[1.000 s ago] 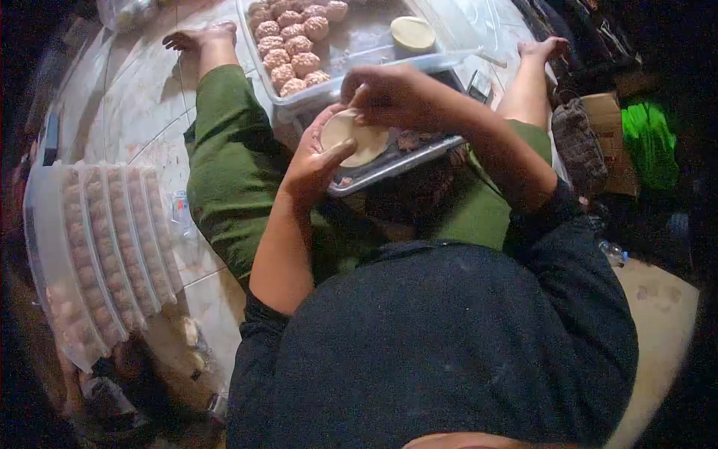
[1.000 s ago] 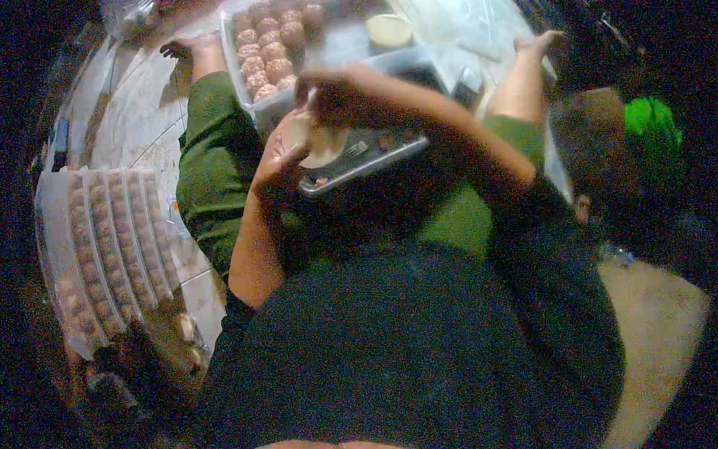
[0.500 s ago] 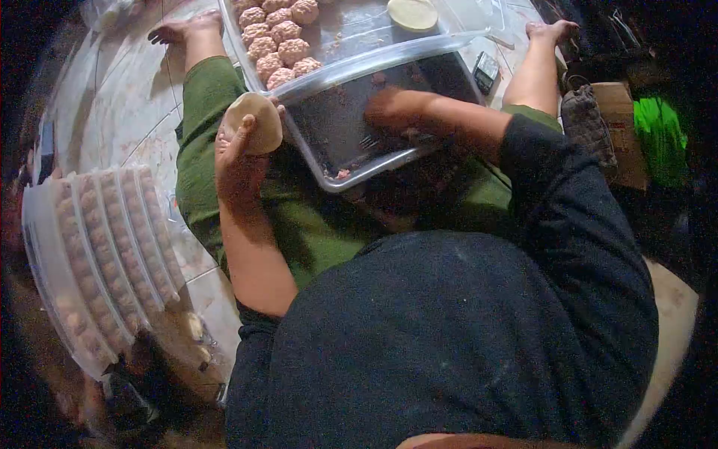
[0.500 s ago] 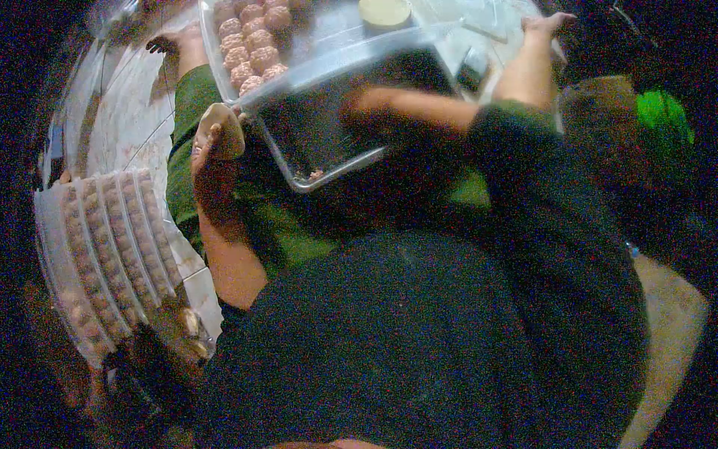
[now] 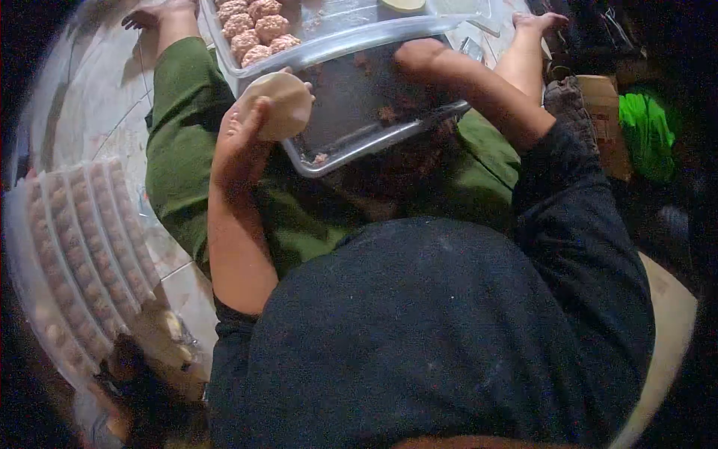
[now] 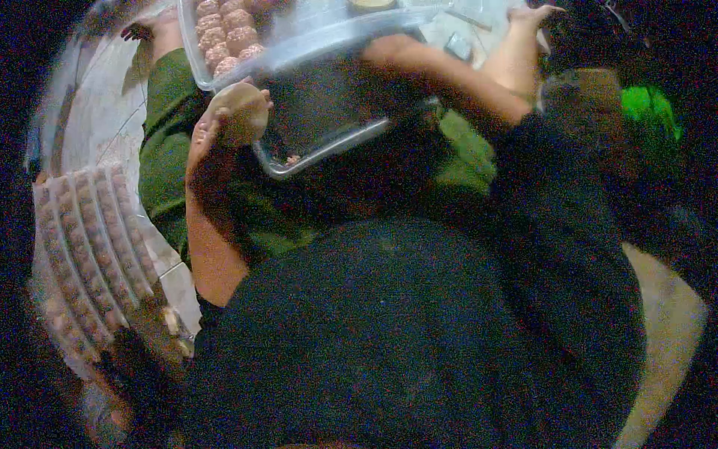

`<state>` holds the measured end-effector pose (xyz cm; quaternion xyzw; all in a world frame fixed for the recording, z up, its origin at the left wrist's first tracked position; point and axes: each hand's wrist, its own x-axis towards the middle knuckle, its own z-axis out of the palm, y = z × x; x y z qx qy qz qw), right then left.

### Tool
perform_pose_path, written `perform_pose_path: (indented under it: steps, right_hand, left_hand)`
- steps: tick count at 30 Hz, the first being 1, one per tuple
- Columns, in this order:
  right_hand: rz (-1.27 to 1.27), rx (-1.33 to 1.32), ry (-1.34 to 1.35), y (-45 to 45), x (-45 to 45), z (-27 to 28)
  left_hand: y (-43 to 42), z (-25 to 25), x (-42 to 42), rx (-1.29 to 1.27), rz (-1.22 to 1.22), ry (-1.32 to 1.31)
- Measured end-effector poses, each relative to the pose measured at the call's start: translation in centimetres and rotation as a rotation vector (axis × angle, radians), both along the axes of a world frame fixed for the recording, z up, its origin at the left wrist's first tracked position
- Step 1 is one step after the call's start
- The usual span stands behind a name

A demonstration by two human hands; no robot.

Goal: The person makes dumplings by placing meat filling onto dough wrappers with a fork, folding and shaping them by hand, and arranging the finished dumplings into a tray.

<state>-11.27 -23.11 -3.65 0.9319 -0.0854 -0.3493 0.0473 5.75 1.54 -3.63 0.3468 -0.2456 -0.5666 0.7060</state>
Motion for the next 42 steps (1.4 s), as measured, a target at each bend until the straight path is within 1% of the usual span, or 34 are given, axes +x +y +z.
perform_pose_path:
  steps: [1,2,3,4,5,8,9,10,11,12,15,18,21,24,26,27,30,31,35,38,41,42]
  right_hand:
    - [0.117,-0.132,0.104,-0.4,-0.9,0.4]
    - [0.129,-0.174,0.119,-1.3,-1.9,-0.3]
    - [0.141,-0.215,0.135,-2.2,-3.0,-1.0]
    - [0.045,-0.163,0.065,-3.8,-4.4,-4.4]
    - [-0.048,-0.110,-0.006,-4.7,-5.0,-6.2]
    - [-0.139,-0.003,-0.053,-0.3,-3.1,-0.5]
    - [-0.172,0.060,-0.164,-0.7,-3.8,-1.5]
    - [-0.122,0.075,-0.230,-2.8,-5.2,-5.1]
    - [-0.072,0.089,-0.296,-6.0,-7.0,-10.1]
    - [-0.022,0.101,-0.362,-7.7,-7.7,-12.7]
    - [-0.201,0.321,0.028,-1.9,-3.2,-5.5]
    - [-0.360,0.437,0.016,1.0,-1.1,-4.6]
    - [-0.062,0.460,-0.180,3.3,0.8,-5.4]
    - [-0.398,0.698,-0.125,6.2,3.1,-5.9]
    - [-0.182,0.679,-0.185,7.1,4.5,-7.7]
    - [-0.073,0.666,-0.214,7.9,5.4,-7.3]
    - [-0.090,0.668,-0.329,9.4,5.6,-4.5]
    - [-0.089,0.697,-0.308,8.6,5.5,-5.8]
    - [-0.185,0.842,-0.195,6.9,4.5,-5.5]
    - [-0.446,0.917,-0.115,7.2,4.0,-3.2]
    - [-0.480,1.051,-0.156,6.9,2.6,-2.9]
    - [-0.449,1.032,-0.163,6.9,2.4,-2.9]
  left_hand:
    - [-0.2,0.0,-0.4,0.037,0.002,-0.052]
    - [-0.3,0.1,-0.6,0.074,0.005,-0.107]
    - [-0.4,0.5,-0.7,0.108,0.002,-0.060]
    - [-0.5,0.4,-0.7,0.133,0.017,-0.065]
    - [-0.5,0.2,-0.5,0.160,0.035,-0.070]
    - [-0.3,0.0,-0.1,0.233,0.110,-0.091]
    - [-0.1,0.0,0.0,0.257,0.139,-0.098]
    - [0.0,-0.2,0.1,0.246,0.144,-0.097]
    - [0.0,-0.6,0.2,0.234,0.148,-0.098]
    - [-0.1,-0.9,0.3,0.221,0.153,-0.098]
    - [0.1,-0.9,0.6,0.246,0.171,-0.035]
    - [-0.1,-0.6,0.8,0.208,0.165,-0.033]
    - [-0.2,-2.1,1.4,0.183,0.175,0.018]
    - [0.0,-2.1,1.6,0.190,0.154,-0.005]
    - [-0.2,-2.8,1.7,0.187,0.172,0.030]
    - [-0.4,-2.7,1.6,0.182,0.182,0.049]
    - [-0.5,-2.1,1.4,0.152,0.185,0.017]
    - [-0.5,-2.4,1.5,0.149,0.168,0.019]
    - [-0.9,-3.7,2.1,0.119,0.137,0.003]
    - [-0.5,-2.9,1.9,0.111,0.132,-0.010]
    - [-0.3,-3.0,1.8,0.119,0.128,-0.005]
    - [-0.3,-3.1,1.8,0.125,0.124,-0.005]
